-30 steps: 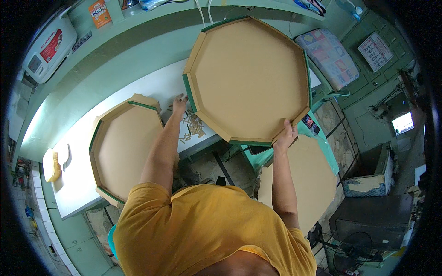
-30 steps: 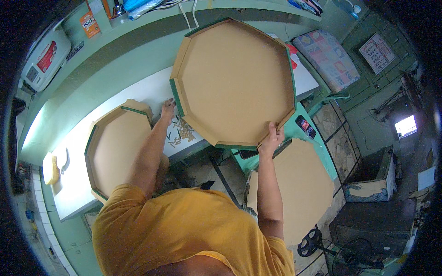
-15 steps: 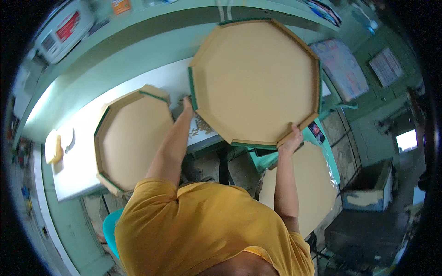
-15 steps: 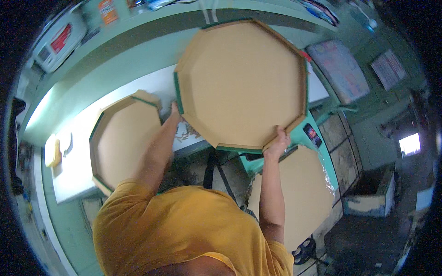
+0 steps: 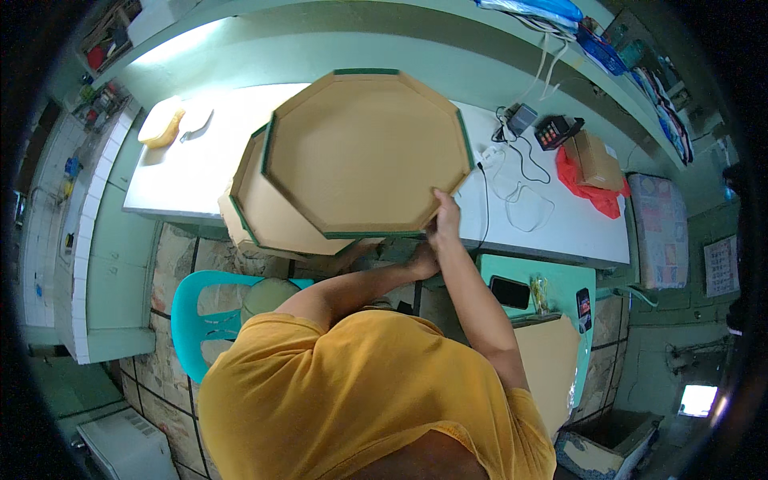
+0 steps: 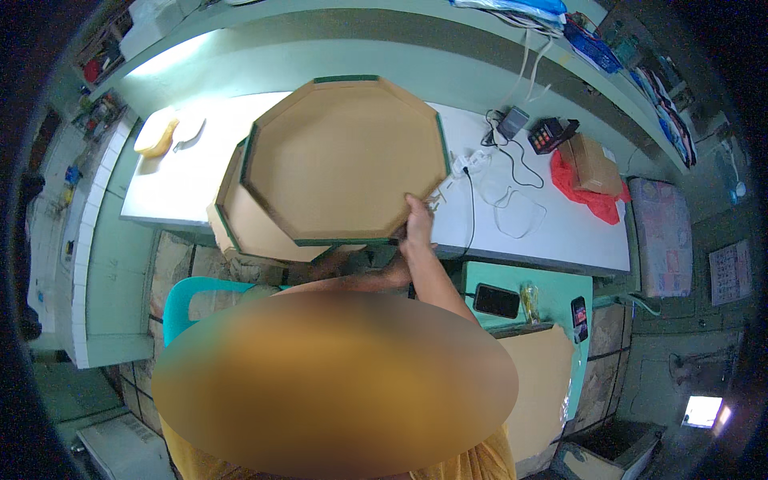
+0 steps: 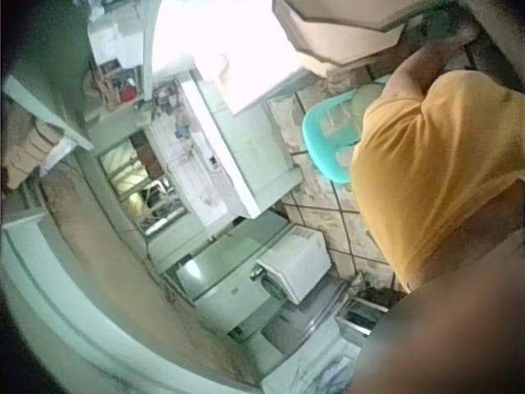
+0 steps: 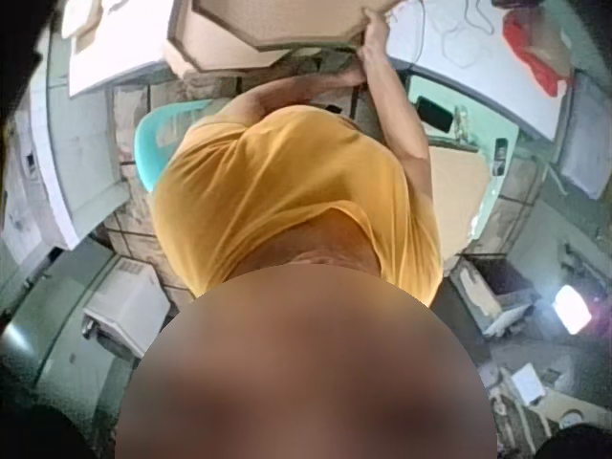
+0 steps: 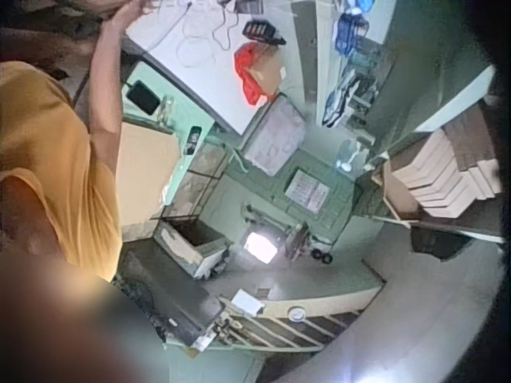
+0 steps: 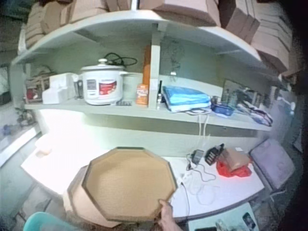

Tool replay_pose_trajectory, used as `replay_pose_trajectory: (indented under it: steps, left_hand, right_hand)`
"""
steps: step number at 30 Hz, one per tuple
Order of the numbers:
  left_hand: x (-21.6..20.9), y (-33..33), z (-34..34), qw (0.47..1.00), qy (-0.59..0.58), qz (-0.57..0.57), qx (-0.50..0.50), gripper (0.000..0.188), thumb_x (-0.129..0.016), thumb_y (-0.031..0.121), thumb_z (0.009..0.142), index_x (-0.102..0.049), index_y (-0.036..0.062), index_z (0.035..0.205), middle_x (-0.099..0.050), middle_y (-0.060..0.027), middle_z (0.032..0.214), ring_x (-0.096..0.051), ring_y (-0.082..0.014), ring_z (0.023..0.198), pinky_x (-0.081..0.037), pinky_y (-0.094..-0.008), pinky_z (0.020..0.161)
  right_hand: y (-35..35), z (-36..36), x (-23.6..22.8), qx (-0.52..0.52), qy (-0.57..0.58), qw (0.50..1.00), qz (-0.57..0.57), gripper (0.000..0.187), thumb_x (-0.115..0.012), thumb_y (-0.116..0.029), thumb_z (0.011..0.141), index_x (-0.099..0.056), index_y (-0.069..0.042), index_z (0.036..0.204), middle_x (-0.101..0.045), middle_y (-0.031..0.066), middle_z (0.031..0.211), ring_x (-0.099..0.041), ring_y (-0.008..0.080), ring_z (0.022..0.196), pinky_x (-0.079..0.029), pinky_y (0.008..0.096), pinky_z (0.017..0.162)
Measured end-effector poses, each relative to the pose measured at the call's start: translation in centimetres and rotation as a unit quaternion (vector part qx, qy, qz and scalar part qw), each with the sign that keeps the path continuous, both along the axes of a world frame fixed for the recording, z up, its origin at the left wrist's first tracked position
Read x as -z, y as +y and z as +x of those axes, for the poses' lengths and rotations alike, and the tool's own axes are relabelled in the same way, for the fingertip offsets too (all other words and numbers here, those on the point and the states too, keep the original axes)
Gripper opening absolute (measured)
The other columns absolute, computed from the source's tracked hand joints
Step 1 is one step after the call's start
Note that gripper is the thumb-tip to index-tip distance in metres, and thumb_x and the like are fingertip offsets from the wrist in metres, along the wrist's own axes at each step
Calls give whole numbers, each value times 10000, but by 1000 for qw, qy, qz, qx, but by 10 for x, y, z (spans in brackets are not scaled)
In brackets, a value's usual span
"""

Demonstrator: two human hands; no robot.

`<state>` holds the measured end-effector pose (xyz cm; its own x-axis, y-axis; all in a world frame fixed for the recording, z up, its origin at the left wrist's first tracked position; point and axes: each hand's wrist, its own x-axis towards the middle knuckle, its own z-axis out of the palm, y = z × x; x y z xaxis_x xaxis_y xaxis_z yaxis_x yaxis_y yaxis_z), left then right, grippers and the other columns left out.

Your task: The person repeatedly picks up octagonal cardboard pieces, aligns them with green plastic frames, and presses the edges to assemble them. The person stacks the assembled units on a nearby table.

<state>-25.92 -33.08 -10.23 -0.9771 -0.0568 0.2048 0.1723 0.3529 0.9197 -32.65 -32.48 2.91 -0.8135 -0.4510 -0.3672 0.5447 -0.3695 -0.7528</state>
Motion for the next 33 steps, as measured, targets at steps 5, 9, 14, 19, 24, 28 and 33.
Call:
replay_pose_trajectory:
  steps: [5, 9, 14, 19, 24, 28, 33]
  left_hand:
    - [6, -9, 9, 989, 55, 119, -70, 383, -613, 255, 900, -532, 43, 1210, -614, -144, 1110, -566, -295, 1042, -429, -422, 941]
    - [-16, -15, 23, 940, -203, 272, -42, 329, -599, 171, 927, -540, -8, 1198, -607, -59, 1108, -585, -201, 1008, -471, -353, 894]
    - [-94, 63, 38, 771, -296, 555, 98, 380, -475, 255, 989, -474, 17, 1285, -614, -89, 1180, -613, -238, 1040, -490, -391, 920]
    - [-114, 191, 58, 731, -402, 453, 313, 343, -430, 208, 1001, -519, 19, 1273, -594, -98, 1262, -603, -234, 1119, -490, -380, 941]
    - [-59, 283, 18, 921, -198, 75, 326, 276, -528, 144, 949, -622, -6, 1161, -656, -150, 1157, -621, -278, 1089, -484, -332, 912]
    - [-8, 313, -25, 905, -104, -303, 279, 500, -534, 241, 876, -490, -68, 1267, -559, -318, 1217, -550, -428, 1137, -440, -458, 980]
    - [6, 329, -43, 893, -143, -359, 231, 462, -559, 259, 825, -591, -76, 1141, -613, -293, 1147, -594, -424, 1083, -470, -481, 933]
  right_hand:
    - [-46, 27, -12, -11, 51, 995, 87, 719, -707, -394, 833, -428, 19, 1352, -499, 171, 1319, -485, 283, 1219, -394, 410, 1014]
    - [6, 35, -27, 54, 298, 933, 196, 705, -645, -393, 891, -370, -7, 1413, -377, 224, 1435, -345, 345, 1349, -256, 440, 1113]
    - [170, 87, -21, 58, 659, 568, 490, 518, -562, -305, 907, -471, -92, 1371, -380, 182, 1459, -317, 371, 1381, -218, 556, 1113]
    - [355, 165, 39, 140, 517, 601, 594, 440, -459, -243, 940, -488, -120, 1361, -427, 166, 1435, -344, 382, 1364, -207, 565, 1119]
    - [533, 293, 83, 285, 3, 398, 872, 548, -546, -344, 918, -472, -5, 1342, -435, 270, 1390, -337, 398, 1351, -228, 581, 1103]
    - [599, 369, 98, 353, -155, 466, 797, 661, -693, -368, 811, -488, 41, 1288, -507, 296, 1296, -455, 394, 1263, -351, 519, 1046]
    - [631, 391, 112, 388, -138, 556, 722, 545, -725, -306, 792, -585, 94, 1134, -671, 251, 1045, -645, 389, 1009, -511, 423, 847]
